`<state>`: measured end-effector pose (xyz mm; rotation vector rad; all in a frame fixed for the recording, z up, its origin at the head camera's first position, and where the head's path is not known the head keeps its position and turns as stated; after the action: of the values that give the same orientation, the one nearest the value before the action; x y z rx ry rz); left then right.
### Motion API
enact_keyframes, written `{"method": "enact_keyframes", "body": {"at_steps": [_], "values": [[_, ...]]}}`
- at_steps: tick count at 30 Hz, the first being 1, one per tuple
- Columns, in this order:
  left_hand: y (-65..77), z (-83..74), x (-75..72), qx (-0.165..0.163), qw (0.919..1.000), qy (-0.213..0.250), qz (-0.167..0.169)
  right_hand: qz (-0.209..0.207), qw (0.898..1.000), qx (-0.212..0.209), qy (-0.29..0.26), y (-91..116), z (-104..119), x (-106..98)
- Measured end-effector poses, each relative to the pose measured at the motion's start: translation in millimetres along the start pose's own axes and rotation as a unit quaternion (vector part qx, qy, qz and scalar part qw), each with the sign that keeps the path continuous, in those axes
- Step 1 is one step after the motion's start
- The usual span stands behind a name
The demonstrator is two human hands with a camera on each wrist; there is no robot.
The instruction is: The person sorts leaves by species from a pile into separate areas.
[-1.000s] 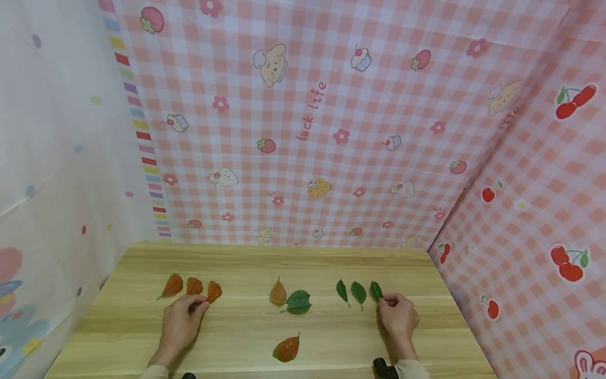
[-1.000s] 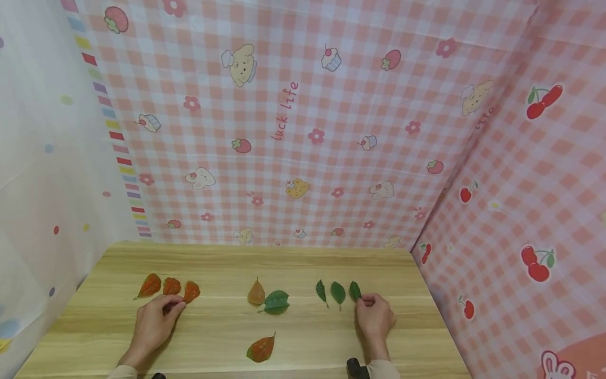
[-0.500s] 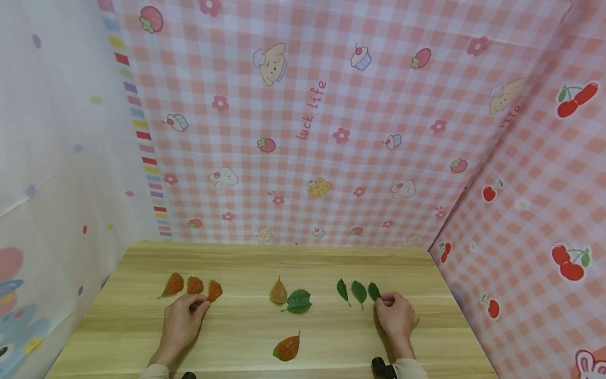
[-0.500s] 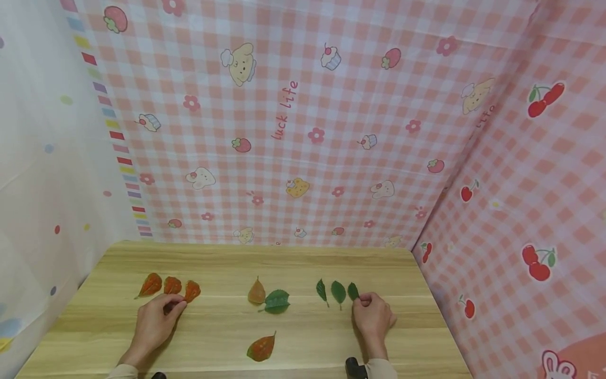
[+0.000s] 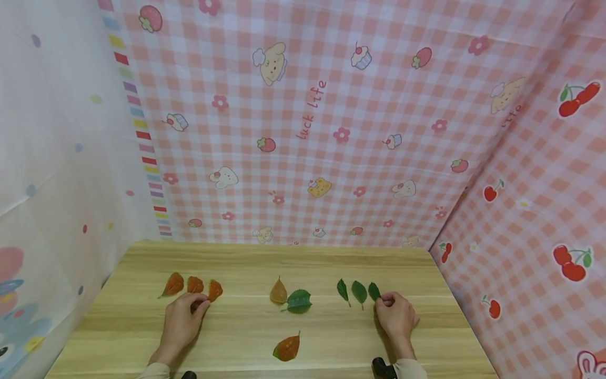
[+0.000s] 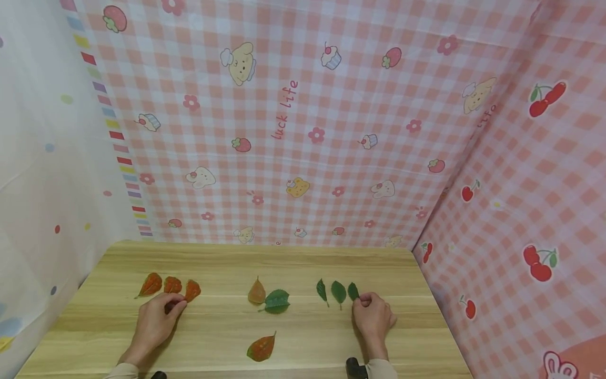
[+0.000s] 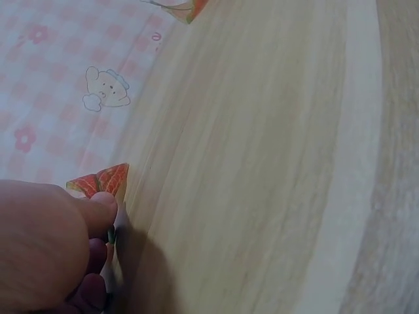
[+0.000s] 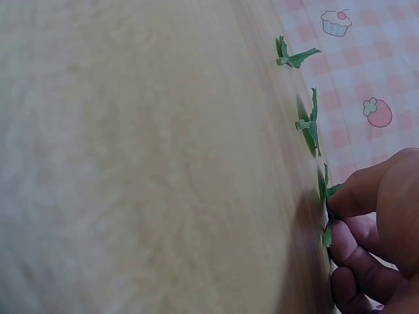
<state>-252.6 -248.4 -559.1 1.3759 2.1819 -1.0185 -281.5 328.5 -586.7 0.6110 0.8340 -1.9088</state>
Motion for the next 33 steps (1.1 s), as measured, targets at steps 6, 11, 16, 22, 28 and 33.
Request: {"method": "enact_keyframes", "body": {"at_steps": [6,11,16,22,28,33], "values": [[-1.6,2.2,-2.5,-0.009,0.9999,-0.008,0.004,0.002,1.000,0.001,-0.003,0.0,-0.9,-0.1],[-0.4,5.4,-2.7,-0.021,0.9996,-0.004,0.019,0.006,1.000,0.001,-0.003,0.2,-1.1,0.2],[2.2,4.0,-4.3,-0.006,0.9999,0.005,0.014,0.010,1.000,0.003,-0.001,0.2,-1.6,1.2],[4.2,3.3,-6.0,0.004,0.9999,0.009,0.004,0.018,1.000,0.002,0.001,-0.2,-0.7,2.1],[5.5,6.6,-5.2,-0.005,0.9998,0.015,0.013,0.026,1.000,0.008,0.001,0.2,-4.6,4.7],[6.7,7.9,-5.4,-0.007,0.9995,0.027,0.015,0.031,0.999,0.007,0.004,0.0,-5.3,5.4]]}}
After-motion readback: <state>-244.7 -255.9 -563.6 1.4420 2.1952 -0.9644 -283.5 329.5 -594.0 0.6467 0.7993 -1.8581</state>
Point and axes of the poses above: each hand's wrist, its own y-axis away from the middle knuckle, its own x-axis out of the palm, z = x × y, the point moved 10 cm from there along -y, towards the middle knuckle, and after that the axes turned 10 degrees about -x, right-handed, at the moved point
